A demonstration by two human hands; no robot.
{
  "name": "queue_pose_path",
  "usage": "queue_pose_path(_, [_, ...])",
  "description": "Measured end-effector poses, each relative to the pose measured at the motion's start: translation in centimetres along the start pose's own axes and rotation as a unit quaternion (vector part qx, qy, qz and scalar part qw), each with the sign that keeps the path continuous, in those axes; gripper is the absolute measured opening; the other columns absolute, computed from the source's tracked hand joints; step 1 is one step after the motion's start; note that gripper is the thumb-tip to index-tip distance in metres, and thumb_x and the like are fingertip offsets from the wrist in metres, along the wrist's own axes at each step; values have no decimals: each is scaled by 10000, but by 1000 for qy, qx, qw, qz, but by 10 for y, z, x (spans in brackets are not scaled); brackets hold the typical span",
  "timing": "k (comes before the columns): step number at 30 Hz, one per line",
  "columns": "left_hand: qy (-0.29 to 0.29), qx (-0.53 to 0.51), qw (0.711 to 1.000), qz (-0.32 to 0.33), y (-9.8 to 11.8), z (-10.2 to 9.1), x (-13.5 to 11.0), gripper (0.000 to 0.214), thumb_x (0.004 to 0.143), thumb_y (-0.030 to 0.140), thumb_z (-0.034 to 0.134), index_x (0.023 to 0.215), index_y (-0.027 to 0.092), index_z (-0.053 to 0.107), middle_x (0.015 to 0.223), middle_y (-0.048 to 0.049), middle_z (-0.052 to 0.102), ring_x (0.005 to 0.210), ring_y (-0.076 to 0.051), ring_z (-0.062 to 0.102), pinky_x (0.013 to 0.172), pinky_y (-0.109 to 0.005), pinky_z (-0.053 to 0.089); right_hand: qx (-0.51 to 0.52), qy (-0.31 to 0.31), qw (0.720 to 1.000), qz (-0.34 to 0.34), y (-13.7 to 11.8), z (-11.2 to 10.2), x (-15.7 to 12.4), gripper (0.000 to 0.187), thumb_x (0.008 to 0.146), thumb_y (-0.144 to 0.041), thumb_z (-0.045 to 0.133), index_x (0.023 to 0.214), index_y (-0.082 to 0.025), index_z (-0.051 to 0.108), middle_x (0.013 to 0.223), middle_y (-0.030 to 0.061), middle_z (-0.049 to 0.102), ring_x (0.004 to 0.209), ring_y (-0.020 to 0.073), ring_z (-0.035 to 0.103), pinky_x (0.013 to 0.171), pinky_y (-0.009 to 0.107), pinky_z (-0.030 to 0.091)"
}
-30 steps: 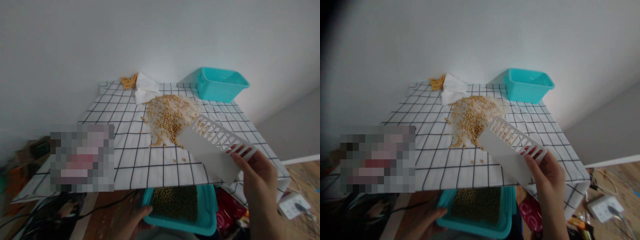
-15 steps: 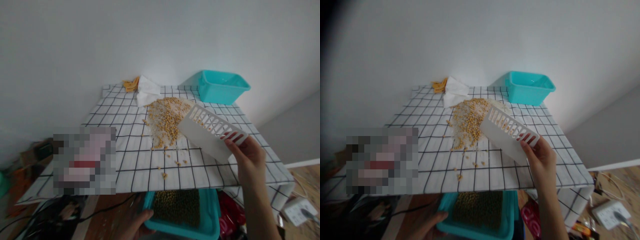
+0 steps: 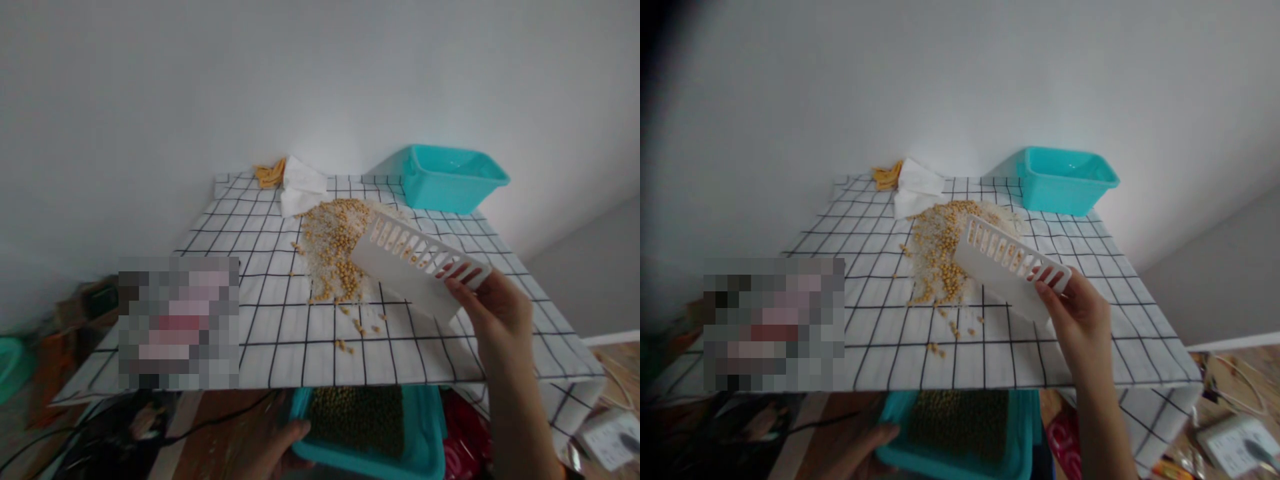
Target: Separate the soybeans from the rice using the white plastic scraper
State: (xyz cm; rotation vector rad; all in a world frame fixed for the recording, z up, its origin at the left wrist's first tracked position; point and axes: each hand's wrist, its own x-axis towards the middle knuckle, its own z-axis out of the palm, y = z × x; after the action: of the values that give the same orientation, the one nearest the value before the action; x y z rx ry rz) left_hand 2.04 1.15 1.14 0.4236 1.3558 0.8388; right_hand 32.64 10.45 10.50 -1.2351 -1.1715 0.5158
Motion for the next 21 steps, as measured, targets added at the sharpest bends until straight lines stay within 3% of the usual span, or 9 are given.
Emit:
queue_pose_path(5, [6, 23, 1000, -1, 1, 0, -2, 264, 604, 327, 805, 862, 272, 808, 938, -36, 818, 841, -299, 707, 571, -325, 569, -12, -21, 1000, 11, 0, -4, -6, 133, 771, -236, 771, 900, -266, 759, 868, 8, 759, 811, 191, 704, 687, 299, 563])
queue_pose_path(13, [0, 14, 1000, 10, 8, 6, -8, 343, 663, 287, 766, 1005, 257, 786, 1019, -49, 810, 896, -304, 708, 577, -321, 575, -6, 25, 1000, -16, -2, -5, -5, 108, 780, -242, 758, 879, -284, 754, 852, -16, 754, 796, 173, 687, 677, 283, 547])
queue_pose_path(21, [31, 7, 999, 21, 2, 1, -3, 268, 634, 266, 813, 900, 245, 786, 797, -16, 808, 766, -275, 719, 514, -300, 543, -25, -10, 1000, 8, 1, -5, -7, 135, 771, -276, 767, 903, -270, 744, 881, 7, 746, 841, 214, 690, 730, 348, 555])
